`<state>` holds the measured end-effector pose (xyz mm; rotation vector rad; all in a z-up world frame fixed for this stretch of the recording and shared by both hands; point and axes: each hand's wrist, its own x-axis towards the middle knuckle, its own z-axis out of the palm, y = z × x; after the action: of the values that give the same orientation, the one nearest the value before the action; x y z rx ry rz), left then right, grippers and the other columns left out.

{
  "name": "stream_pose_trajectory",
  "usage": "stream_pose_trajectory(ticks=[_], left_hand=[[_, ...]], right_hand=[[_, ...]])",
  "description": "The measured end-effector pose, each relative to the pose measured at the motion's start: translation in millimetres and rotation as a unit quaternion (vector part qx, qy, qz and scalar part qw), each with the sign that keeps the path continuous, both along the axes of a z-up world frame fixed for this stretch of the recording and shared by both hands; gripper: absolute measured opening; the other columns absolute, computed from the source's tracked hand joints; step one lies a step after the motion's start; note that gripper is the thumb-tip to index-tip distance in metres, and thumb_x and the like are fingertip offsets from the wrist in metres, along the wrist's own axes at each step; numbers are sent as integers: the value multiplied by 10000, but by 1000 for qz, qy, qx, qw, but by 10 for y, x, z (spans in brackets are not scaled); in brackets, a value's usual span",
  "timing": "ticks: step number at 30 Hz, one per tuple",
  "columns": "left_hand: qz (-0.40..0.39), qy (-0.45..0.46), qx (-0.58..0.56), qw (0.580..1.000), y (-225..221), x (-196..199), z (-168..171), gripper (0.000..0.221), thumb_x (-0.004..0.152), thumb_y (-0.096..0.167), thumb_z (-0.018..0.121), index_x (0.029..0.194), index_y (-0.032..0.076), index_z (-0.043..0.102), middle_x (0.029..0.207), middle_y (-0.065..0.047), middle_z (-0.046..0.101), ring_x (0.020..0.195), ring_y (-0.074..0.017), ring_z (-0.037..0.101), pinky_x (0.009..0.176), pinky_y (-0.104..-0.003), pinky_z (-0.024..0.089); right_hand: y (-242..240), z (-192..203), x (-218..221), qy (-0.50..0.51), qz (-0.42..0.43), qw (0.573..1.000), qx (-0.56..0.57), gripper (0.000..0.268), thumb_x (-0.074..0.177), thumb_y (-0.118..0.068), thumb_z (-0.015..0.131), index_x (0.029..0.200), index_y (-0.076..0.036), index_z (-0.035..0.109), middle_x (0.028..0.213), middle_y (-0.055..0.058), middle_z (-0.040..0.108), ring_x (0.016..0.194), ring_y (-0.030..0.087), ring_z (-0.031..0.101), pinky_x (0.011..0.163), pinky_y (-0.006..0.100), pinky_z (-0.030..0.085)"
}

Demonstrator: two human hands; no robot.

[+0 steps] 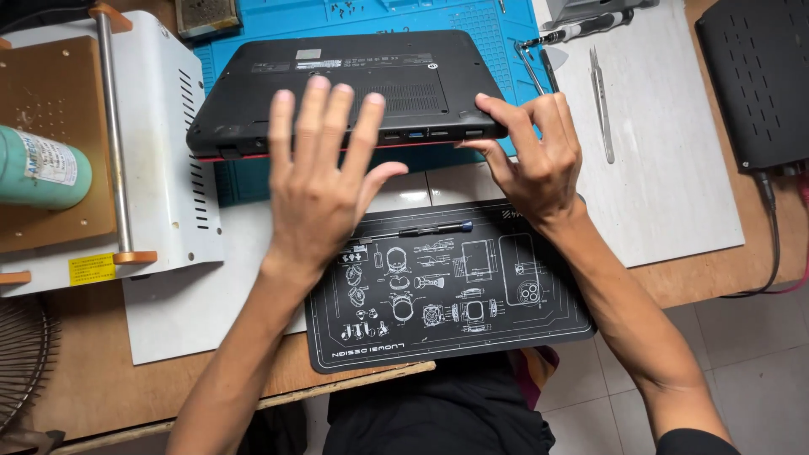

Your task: Replacing and tightening the screws on the bottom cover of a laptop using a screwdriver

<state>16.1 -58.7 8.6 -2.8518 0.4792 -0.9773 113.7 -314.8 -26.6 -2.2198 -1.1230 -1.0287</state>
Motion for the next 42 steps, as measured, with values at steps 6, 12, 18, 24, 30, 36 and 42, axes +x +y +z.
stream_pose_trajectory(ticks=[6, 12, 18, 24, 30, 36, 42], left_hand=[[-84, -113, -53, 989, -167, 365, -6, 291, 1045, 178, 786, 1236, -24, 701, 1168, -164, 738, 1135, -324, 701, 1029, -467, 535], [-64, -158, -15, 985, -151, 543, -151, 225, 1063, 220, 712, 1159, 17, 708, 1073, -123, 717, 1016, -259, 713, 914, -403, 523], [-84, -188, -16, 978, -148, 643, -120, 323, 1128, 236, 474, 1094, 8, 700, 1001, -123, 691, 926, -257, 698, 832, -376, 515], [-75, -202, -8, 976, -138, 688, -70, 389, 1138, 273, 414, 1089, 19, 705, 995, -106, 678, 914, -237, 696, 820, -366, 503], [-102, -174, -26, 979, -131, 657, -18, 342, 1135, 247, 457, 1164, 5, 697, 1046, -134, 691, 936, -274, 708, 845, -392, 510], [-80, -190, -35, 978, -180, 719, -227, 333, 1076, 304, 524, 1195, 69, 726, 952, -101, 701, 901, -250, 691, 899, -387, 487], [-90, -224, -15, 970, -157, 790, -323, 297, 1073, 288, 551, 1165, 78, 739, 928, -114, 700, 867, -264, 698, 848, -392, 508]], right_hand=[[42, 195, 134, 34, 25, 998, 41, 373, 1002, -246, 896, 1239, 6, 757, 947, 128, 480, 849, 292, 468, 764, 400, 444], [131, 284, 188, 117, 137, 978, 103, 309, 1004, -97, 827, 1203, 75, 665, 1166, 243, 628, 1083, 373, 676, 973, 436, 583], [181, 225, 256, 132, 168, 965, 154, 313, 950, -59, 865, 1178, 66, 691, 1143, 236, 702, 1096, 378, 700, 1018, 459, 596], [165, 62, 304, 265, 230, 892, 287, 495, 943, -59, 817, 1321, 45, 516, 1250, 215, 605, 1239, 350, 658, 1138, 414, 578], [120, 90, 305, 192, 192, 925, 268, 188, 1030, -42, 703, 1170, 59, 628, 1155, 233, 670, 1171, 404, 696, 1033, 429, 615], [149, 37, 389, 174, 215, 909, 310, 272, 899, -85, 835, 1084, 84, 728, 1044, 206, 738, 1104, 408, 720, 994, 485, 578], [196, -45, 419, 152, 202, 927, 276, 240, 990, -102, 749, 1149, 71, 696, 1113, 210, 728, 1156, 421, 696, 1009, 487, 561]])
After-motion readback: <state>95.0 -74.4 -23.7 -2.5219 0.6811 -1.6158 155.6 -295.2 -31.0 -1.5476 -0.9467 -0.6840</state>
